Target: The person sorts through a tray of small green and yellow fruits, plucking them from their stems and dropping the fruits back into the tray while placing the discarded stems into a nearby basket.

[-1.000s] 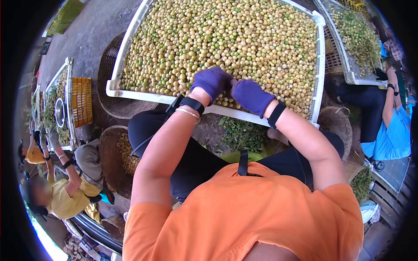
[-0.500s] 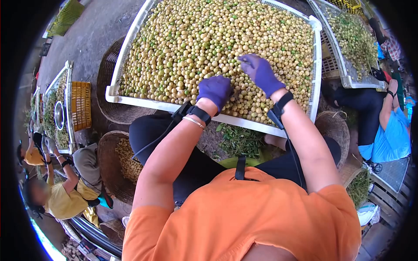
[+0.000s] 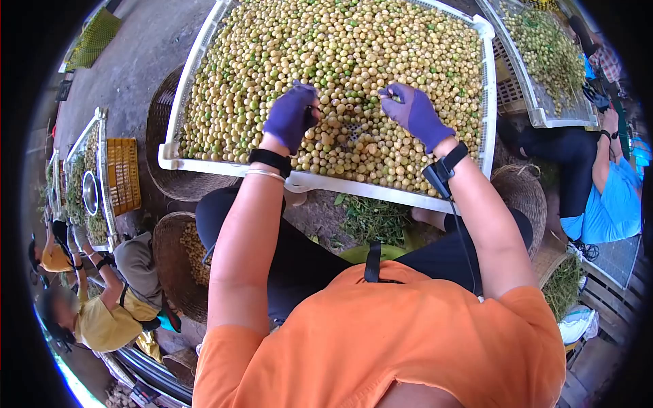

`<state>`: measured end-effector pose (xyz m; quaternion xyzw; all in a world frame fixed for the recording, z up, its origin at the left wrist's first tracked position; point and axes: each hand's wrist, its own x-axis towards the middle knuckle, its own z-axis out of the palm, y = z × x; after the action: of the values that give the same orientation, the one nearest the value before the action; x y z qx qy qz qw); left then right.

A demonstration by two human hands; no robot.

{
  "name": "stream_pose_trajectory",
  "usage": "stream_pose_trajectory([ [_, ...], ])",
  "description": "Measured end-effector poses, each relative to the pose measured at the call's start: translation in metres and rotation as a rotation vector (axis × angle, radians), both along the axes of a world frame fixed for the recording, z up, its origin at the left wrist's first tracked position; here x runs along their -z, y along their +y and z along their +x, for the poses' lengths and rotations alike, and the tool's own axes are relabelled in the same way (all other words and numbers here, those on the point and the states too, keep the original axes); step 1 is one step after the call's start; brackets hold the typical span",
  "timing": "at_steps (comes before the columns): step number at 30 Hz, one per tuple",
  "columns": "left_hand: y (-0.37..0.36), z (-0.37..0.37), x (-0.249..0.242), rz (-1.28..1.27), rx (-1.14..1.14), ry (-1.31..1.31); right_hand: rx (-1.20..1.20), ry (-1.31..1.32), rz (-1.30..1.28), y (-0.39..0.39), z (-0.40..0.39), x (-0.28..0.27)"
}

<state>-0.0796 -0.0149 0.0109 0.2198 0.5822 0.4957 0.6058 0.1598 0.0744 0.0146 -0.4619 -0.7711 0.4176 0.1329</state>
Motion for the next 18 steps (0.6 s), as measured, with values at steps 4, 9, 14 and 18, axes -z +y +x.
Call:
stream_pose_trajectory([
  [4,0.021,0.040,0.004,0.031,0.517,0.906,-0.192,0.075,0.385,0.007,-0.012,0.018],
  [9,0.023,0.072,-0.001,-0.057,0.785,1.474,-0.328,-0.354,0.627,0.005,-0.029,0.035],
  [14,0.018,0.076,0.016,0.002,0.798,1.573,-0.396,-0.523,0.595,-0.002,-0.034,0.035],
  [18,0.023,0.073,0.017,-0.059,0.817,1.490,-0.388,-0.549,0.581,-0.001,-0.036,0.037],
])
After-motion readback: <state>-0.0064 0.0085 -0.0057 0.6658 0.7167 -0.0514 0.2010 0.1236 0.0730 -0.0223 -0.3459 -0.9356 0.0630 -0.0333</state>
